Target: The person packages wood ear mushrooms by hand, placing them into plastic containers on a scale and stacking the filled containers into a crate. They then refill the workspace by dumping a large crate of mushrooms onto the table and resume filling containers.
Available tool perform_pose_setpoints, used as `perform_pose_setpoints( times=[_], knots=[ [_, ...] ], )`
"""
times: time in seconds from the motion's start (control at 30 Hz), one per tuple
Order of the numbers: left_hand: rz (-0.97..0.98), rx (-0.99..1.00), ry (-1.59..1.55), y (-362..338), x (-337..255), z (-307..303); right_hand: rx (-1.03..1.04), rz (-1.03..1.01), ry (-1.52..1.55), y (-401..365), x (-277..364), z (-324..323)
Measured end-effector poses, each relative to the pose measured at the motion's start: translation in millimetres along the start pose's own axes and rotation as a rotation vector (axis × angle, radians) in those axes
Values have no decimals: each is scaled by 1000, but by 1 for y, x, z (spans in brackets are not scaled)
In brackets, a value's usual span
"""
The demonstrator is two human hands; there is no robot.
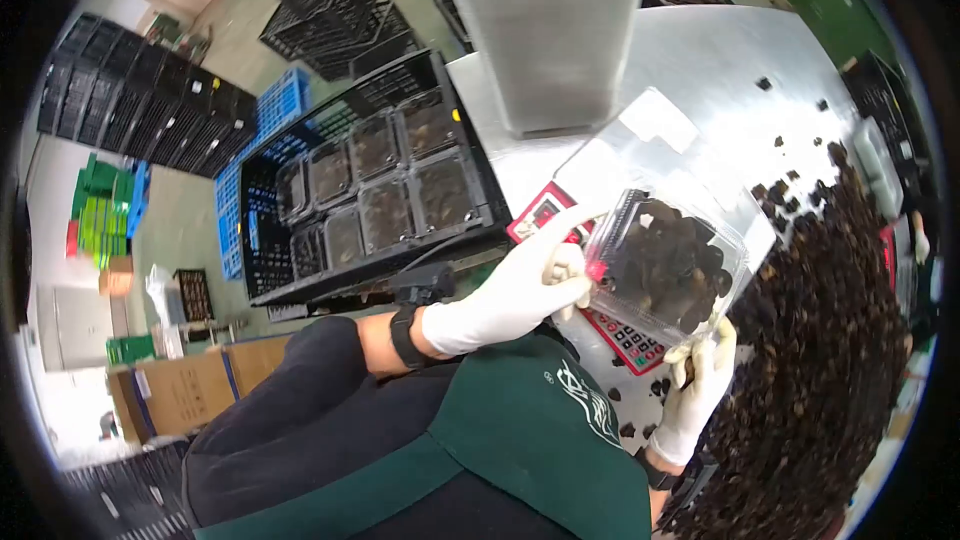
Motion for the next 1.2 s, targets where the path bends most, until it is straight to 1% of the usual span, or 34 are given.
perform_pose_setpoints(
  times=[0.07,0.1,0.17,0.2,0.27,0.33,0.4,0.47,0.53,0.6,0.63,0.67,0.73,0.8,0.83,0.87,0.93,0.97,1.0,1.03,1.1,1.13,1.17,1.2],
  knots=[
    [-21,-94,-53,-25,-3,-22,19,42,26,1,-1,25],
    [-33,-120,-90,-39,-10,-32,96,41,9,2,6,46],
    [-32,-247,-208,-64,-17,-65,236,41,-79,7,17,81],
    [-30,-301,-238,-76,-25,-86,359,24,-53,9,19,98],
    [-22,-389,-202,-93,-14,-150,374,30,-102,12,26,111],
    [-67,-460,-191,-112,6,-227,374,63,-133,15,19,107],
    [-42,-465,-235,-139,32,-302,365,99,-145,18,7,94],
    [-73,-478,-215,-171,57,-355,344,138,-141,16,-7,73],
    [-188,-470,-201,-199,77,-386,304,153,-148,12,-13,54],
    [-504,-762,-106,-242,144,-471,271,169,-149,8,-19,37],
    [-624,-960,36,-257,158,-496,260,171,-146,7,-23,28],
    [-717,-1100,40,-265,169,-503,256,170,-150,5,-26,22],
    [-776,-1272,56,-261,181,-499,212,182,-158,0,-24,14],
    [-815,-1141,-5,-233,197,-489,196,180,-169,-5,-22,6],
    [-805,-1081,174,-221,241,-539,185,177,-176,-8,-21,3],
    [-834,-1048,616,-206,238,-550,165,191,-175,-13,-21,-1],
    [-834,-1014,443,-189,233,-521,115,202,-164,-20,-20,-9],
    [-825,-925,474,-179,222,-517,129,160,-153,-21,-19,-14],
    [-714,-696,672,-154,218,-529,93,190,-124,-24,-24,-24],
    [-633,-623,755,-143,228,-563,68,189,-113,-26,-23,-29],
    [-701,-758,509,-165,202,-546,25,161,-106,-27,-16,-35],
    [-882,-798,993,-172,178,-535,-1,164,-130,-28,-12,-40],
    [-1090,-794,1465,-179,153,-523,-28,151,-146,-28,-7,-45],
    [-853,-571,1772,-152,186,-535,-59,149,-158,-33,-4,-49]
  ],
)
Point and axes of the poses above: each hand's wrist, its own y-axis towards the middle knuckle, its own z-axis out of the palm, x = y × z, the point moved 10 cm from there along y, towards the middle knuckle, and after that the axes turned 14 degrees about -z, right-handed, at the moved point
